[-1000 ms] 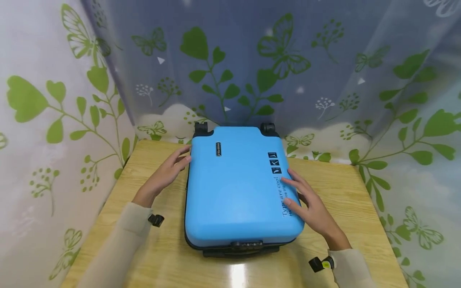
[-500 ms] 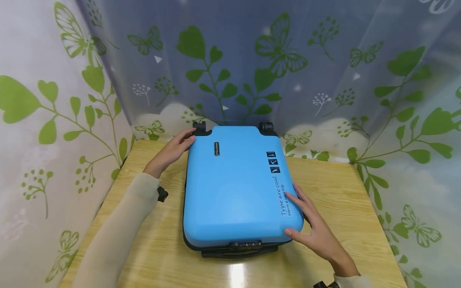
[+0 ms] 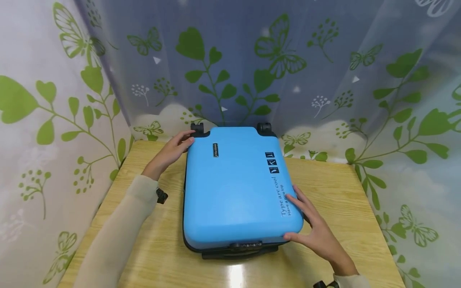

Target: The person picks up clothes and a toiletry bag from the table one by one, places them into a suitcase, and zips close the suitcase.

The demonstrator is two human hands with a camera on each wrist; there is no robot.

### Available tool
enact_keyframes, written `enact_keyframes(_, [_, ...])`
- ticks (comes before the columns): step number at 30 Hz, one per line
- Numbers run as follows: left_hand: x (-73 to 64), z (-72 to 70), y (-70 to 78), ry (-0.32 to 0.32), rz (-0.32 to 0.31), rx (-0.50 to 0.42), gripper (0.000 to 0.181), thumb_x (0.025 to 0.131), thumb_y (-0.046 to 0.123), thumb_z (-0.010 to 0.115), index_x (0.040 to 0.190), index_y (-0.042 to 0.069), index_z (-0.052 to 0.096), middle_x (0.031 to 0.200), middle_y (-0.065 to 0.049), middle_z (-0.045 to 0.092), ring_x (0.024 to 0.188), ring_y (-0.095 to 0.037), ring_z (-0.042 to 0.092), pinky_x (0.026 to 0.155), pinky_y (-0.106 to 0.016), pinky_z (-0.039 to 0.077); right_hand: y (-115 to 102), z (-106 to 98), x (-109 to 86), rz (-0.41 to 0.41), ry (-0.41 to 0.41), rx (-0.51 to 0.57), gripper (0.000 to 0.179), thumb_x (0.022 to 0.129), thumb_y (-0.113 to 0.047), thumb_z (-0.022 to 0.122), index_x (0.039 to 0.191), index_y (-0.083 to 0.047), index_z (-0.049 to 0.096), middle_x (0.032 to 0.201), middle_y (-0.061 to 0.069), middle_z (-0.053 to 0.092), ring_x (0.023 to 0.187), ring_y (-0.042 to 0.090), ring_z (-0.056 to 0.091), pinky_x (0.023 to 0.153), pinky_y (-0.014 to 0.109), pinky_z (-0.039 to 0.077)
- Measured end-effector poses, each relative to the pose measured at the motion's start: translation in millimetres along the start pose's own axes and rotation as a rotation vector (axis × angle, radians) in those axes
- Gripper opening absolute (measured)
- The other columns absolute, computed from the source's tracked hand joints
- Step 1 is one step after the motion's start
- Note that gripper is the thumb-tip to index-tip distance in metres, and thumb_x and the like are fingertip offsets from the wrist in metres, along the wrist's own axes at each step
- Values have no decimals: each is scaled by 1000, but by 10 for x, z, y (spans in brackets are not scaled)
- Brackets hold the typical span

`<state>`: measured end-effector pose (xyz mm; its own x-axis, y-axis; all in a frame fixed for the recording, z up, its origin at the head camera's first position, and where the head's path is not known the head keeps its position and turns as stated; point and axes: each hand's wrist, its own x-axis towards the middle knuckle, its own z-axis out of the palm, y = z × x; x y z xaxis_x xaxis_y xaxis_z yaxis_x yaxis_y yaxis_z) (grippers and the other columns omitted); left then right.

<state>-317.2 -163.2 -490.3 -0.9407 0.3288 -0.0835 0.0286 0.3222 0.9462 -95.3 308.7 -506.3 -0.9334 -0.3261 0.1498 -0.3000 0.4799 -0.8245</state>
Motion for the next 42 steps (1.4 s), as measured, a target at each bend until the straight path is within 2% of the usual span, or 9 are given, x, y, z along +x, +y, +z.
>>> enact_keyframes(3, [-71, 2, -1, -2, 21, 17, 65, 117, 48, 47, 173, 21, 31, 175, -17, 33, 162, -39, 35, 132, -57, 33, 50, -40, -6, -50, 9, 43, 110, 79, 3, 95, 171, -19, 39, 184, 13, 13, 165, 0, 20, 114, 9, 38])
enact_keyframes(5, [-126, 1, -3, -3, 29, 28, 64, 117, 47, 47, 173, 21, 31, 175, -17, 33, 162, -40, 36, 131, -58, 33, 84, -70, -11, -80, 17, 58, 112, 76, 7, 94, 171, -15, 38, 183, 16, 16, 162, -7, 22, 114, 10, 39])
enact_keyframes(10, [-298, 2, -1, 6, 33, 35, 62, 117, 45, 49, 172, 21, 32, 175, -18, 32, 160, -41, 38, 130, -58, 35, 180, -140, -30, -86, 38, 80, 114, 76, 12, 92, 172, -12, 35, 182, 12, 23, 160, -5, 29, 112, 11, 41])
enact_keyframes(13, [-404, 9, -2, 11, 41, 36, 62, 117, 43, 50, 172, 20, 32, 175, -19, 33, 159, -41, 40, 130, -59, 35, 248, -177, -51, -56, 54, 101, 112, 79, 14, 89, 172, -13, 34, 181, 9, 29, 156, -5, 35, 111, 11, 42])
enact_keyframes(19, [-581, 21, -26, 19, 47, 22, 62, 116, 39, 54, 171, 18, 34, 171, -21, 38, 155, -42, 46, 128, -61, 38, 367, -243, -89, 13, 116, 118, 100, 86, 14, 82, 171, -15, 38, 171, -11, 44, 148, -7, 44, 109, 10, 44])
enact_keyframes(26, [-717, 27, -72, 31, 58, 20, 60, 114, 42, 58, 166, 17, 41, 166, -18, 42, 151, -41, 49, 124, -63, 41, 421, -313, -101, 60, 170, 98, 88, 93, 9, 79, 170, -13, 40, 161, -27, 47, 142, -12, 46, 106, 8, 45])
enact_keyframes(32, [-848, 56, -100, 39, 49, -11, 58, 114, 39, 59, 164, 16, 43, 166, -17, 45, 151, -40, 48, 124, -63, 40, 450, -334, -100, 112, 210, 111, 76, 101, 3, 74, 169, -13, 42, 157, -30, 49, 139, -13, 48, 105, 8, 46])
enact_keyframes(36, [-925, 87, -113, 38, 41, -42, 55, 114, 37, 60, 163, 15, 45, 167, -18, 45, 155, -40, 45, 125, -63, 39, 466, -348, -94, 174, 235, 142, 68, 106, -3, 70, 168, -12, 44, 152, -31, 51, 137, -12, 50, 104, 7, 44])
enact_keyframes(42, [-1028, 115, -125, 43, 31, -40, 55, 113, 37, 62, 162, 15, 46, 167, -19, 46, 155, -41, 46, 124, -65, 40, 506, -356, -70, 265, 262, 159, 58, 112, -15, 63, 167, -15, 45, 149, -27, 53, 135, -9, 50, 101, 7, 47])
